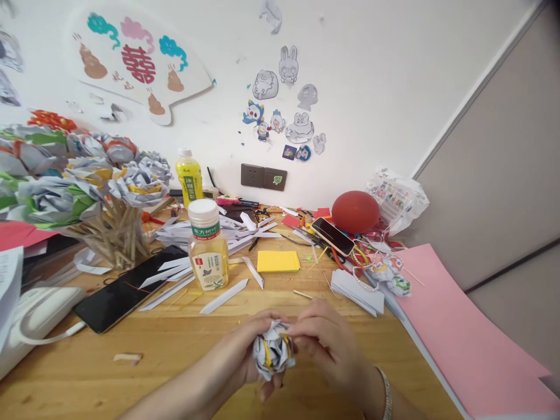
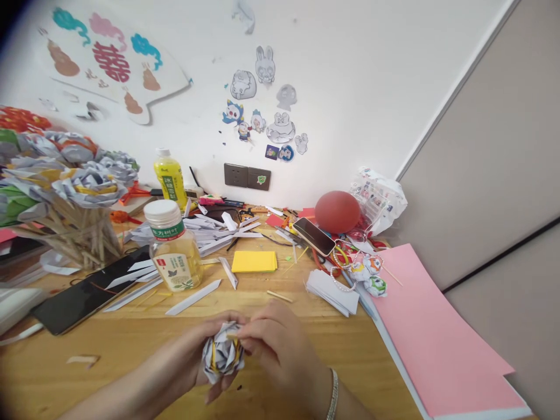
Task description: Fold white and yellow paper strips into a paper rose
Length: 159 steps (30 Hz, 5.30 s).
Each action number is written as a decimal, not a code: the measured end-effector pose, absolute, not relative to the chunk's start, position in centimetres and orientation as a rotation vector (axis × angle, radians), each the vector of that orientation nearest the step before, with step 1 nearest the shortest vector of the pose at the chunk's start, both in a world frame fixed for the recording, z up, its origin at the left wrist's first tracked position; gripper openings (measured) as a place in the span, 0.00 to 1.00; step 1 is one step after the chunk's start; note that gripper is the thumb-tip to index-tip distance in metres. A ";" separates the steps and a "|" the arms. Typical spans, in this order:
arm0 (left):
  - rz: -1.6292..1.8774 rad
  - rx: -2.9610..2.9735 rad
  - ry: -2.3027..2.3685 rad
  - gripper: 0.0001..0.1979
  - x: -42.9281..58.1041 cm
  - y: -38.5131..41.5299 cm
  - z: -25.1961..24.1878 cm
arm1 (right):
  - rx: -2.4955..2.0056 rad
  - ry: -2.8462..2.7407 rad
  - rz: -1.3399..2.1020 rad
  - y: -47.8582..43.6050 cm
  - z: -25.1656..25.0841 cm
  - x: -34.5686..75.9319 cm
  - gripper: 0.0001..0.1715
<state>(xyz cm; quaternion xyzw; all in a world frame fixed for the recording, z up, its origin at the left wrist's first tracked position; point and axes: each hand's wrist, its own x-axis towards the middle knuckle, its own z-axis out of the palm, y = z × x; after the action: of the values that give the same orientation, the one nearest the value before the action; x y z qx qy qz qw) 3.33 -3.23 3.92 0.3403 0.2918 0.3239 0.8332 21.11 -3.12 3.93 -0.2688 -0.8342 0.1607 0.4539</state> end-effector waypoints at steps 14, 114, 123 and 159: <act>1.107 0.437 0.399 0.10 3.0 -2.3 4.7 | -0.810 -1.807 0.290 -2.8 3.6 21.1 0.07; 1.120 2.135 1.313 0.18 -0.3 3.3 0.1 | -1.783 -1.599 -0.173 2.7 4.0 28.3 0.16; 1.127 2.119 1.268 0.19 0.2 3.4 -0.2 | -2.229 -1.170 -0.086 1.8 1.4 39.6 0.12; 0.861 2.212 1.113 0.20 1.0 2.1 -0.1 | -1.473 -1.795 0.002 2.4 2.4 26.8 0.22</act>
<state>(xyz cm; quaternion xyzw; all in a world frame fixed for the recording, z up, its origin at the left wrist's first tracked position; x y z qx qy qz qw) 0.98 2.15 -0.12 0.8154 0.4102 0.3173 0.2572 26.77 2.35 2.41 -0.5820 -0.7089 0.0007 0.3984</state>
